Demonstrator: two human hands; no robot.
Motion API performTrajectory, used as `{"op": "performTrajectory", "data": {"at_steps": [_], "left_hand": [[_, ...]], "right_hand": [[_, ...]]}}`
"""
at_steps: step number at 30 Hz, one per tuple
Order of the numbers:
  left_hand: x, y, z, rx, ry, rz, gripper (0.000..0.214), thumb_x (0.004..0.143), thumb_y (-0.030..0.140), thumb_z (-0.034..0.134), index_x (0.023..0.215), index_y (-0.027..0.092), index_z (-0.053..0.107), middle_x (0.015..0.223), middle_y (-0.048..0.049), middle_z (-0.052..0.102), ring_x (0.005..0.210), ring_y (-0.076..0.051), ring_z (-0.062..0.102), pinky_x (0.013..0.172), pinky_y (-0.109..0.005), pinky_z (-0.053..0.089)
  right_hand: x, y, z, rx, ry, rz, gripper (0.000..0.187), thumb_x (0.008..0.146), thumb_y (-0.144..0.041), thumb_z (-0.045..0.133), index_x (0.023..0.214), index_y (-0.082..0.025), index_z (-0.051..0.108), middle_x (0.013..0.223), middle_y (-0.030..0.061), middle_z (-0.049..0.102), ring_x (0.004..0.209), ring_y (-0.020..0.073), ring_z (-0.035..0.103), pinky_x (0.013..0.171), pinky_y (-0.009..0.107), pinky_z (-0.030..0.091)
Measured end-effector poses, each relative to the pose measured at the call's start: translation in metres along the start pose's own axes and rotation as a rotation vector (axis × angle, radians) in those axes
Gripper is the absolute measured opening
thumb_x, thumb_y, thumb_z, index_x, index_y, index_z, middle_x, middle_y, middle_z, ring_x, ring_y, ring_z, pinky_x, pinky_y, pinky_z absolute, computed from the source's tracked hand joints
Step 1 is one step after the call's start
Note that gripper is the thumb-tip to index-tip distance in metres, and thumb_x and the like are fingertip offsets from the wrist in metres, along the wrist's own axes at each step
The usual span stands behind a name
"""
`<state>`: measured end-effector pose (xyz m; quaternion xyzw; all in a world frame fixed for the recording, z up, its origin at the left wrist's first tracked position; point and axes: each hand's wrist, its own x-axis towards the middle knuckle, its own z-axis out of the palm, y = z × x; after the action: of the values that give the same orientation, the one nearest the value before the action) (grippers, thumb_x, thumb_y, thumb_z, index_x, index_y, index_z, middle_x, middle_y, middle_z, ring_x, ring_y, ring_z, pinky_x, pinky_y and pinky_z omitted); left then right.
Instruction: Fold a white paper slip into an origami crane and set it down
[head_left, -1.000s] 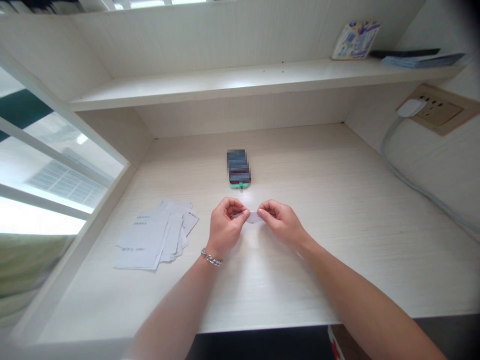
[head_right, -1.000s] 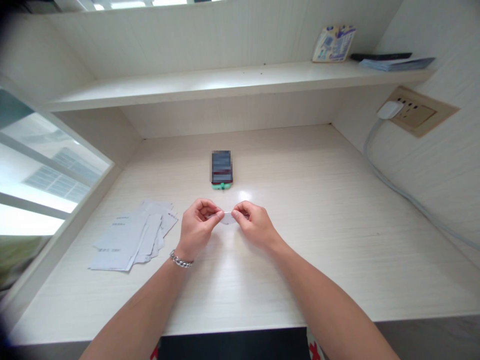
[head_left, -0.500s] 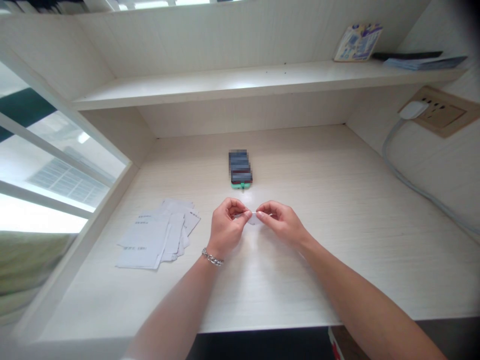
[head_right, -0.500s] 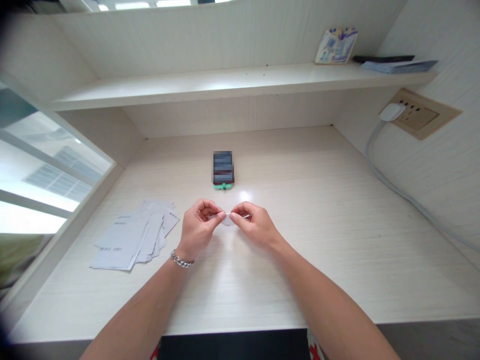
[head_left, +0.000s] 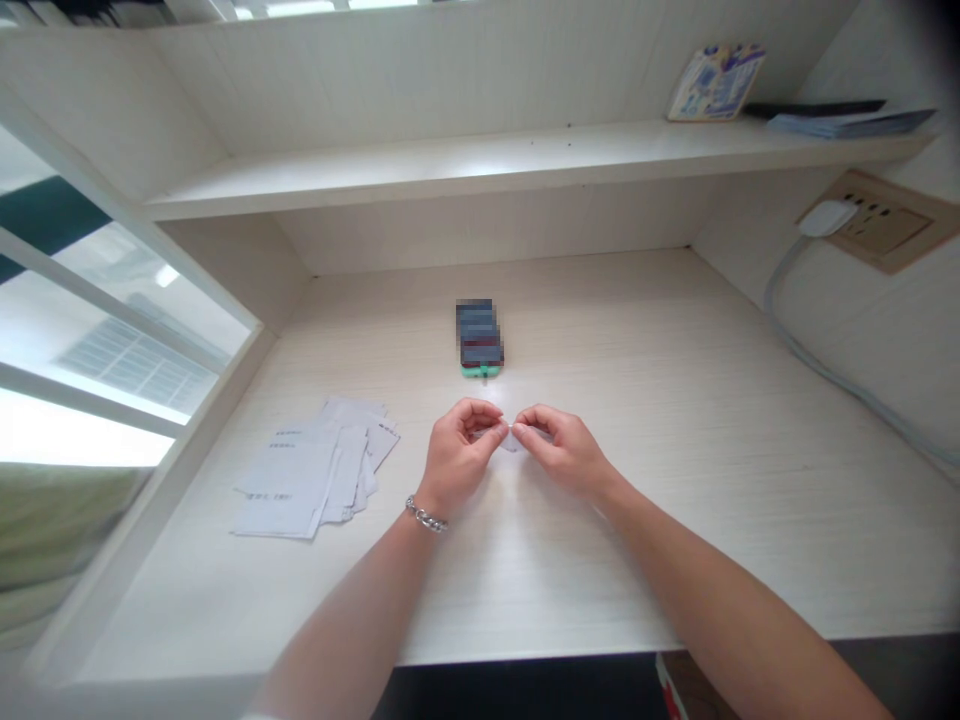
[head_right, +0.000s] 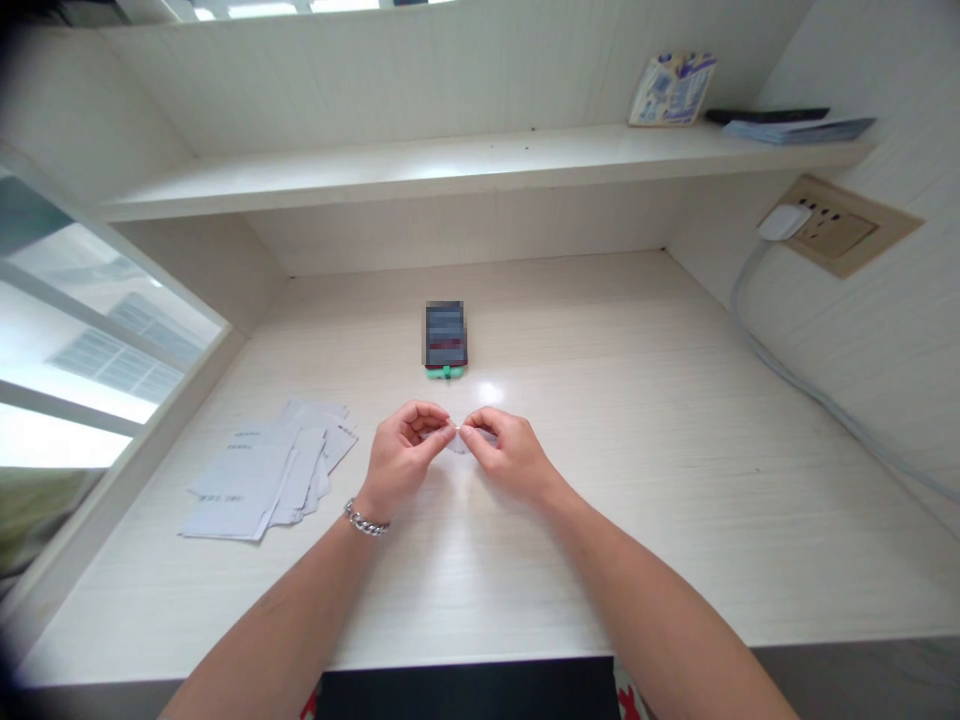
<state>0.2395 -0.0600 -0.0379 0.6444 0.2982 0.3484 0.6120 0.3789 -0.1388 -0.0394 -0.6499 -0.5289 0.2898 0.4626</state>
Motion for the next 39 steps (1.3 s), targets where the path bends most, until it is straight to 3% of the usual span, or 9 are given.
{"op": "performTrajectory", "data": {"at_steps": [6, 11, 28, 35, 39], "left_hand": [[0.000, 0.002, 0.000, -0.003, 0.062, -0.003, 0.019, 0.069, 0.022, 0.068, 0.081, 0.015, 0.054, 0.077, -0.0031, 0.061, 0.071, -0.013, 0.059, 0.065, -0.024, 0.047], [-0.001, 0.003, 0.001, -0.051, 0.059, -0.015, 0.022, 0.069, 0.023, 0.068, 0.080, 0.016, 0.051, 0.074, -0.0023, 0.061, 0.068, -0.012, 0.058, 0.064, -0.024, 0.047], [0.001, 0.004, -0.001, -0.057, 0.110, -0.024, 0.025, 0.067, 0.021, 0.069, 0.078, 0.016, 0.047, 0.073, -0.0014, 0.060, 0.067, -0.011, 0.059, 0.063, -0.023, 0.048], [-0.001, 0.003, -0.001, -0.029, 0.084, -0.031, 0.023, 0.067, 0.021, 0.069, 0.080, 0.016, 0.050, 0.075, -0.0022, 0.061, 0.070, -0.013, 0.060, 0.065, -0.024, 0.048], [0.000, 0.002, -0.001, -0.081, 0.025, -0.080, 0.026, 0.070, 0.023, 0.067, 0.092, 0.016, 0.054, 0.074, -0.0030, 0.064, 0.068, -0.013, 0.061, 0.064, -0.025, 0.049]], "right_hand": [[0.000, 0.002, 0.000, 0.013, -0.061, 0.000, 0.019, 0.083, -0.032, 0.051, 0.079, -0.017, 0.062, 0.074, 0.0019, 0.063, 0.069, 0.0145, 0.056, 0.061, 0.024, 0.040], [-0.001, -0.004, -0.001, 0.012, -0.031, -0.032, 0.017, 0.082, -0.029, 0.052, 0.075, -0.017, 0.062, 0.071, 0.0016, 0.063, 0.068, 0.0146, 0.056, 0.061, 0.025, 0.040], [0.002, 0.007, -0.002, 0.220, -0.010, 0.093, 0.024, 0.078, -0.038, 0.058, 0.075, -0.016, 0.063, 0.069, 0.0028, 0.063, 0.064, 0.0153, 0.056, 0.059, 0.027, 0.043], [0.002, 0.003, -0.002, 0.140, -0.049, 0.060, 0.020, 0.078, -0.036, 0.057, 0.076, -0.017, 0.063, 0.072, 0.0028, 0.063, 0.067, 0.0151, 0.056, 0.060, 0.026, 0.043], [0.003, 0.003, -0.001, 0.146, -0.046, 0.059, 0.020, 0.078, -0.035, 0.056, 0.074, -0.017, 0.062, 0.069, 0.0018, 0.061, 0.065, 0.0145, 0.054, 0.059, 0.025, 0.041]]}}
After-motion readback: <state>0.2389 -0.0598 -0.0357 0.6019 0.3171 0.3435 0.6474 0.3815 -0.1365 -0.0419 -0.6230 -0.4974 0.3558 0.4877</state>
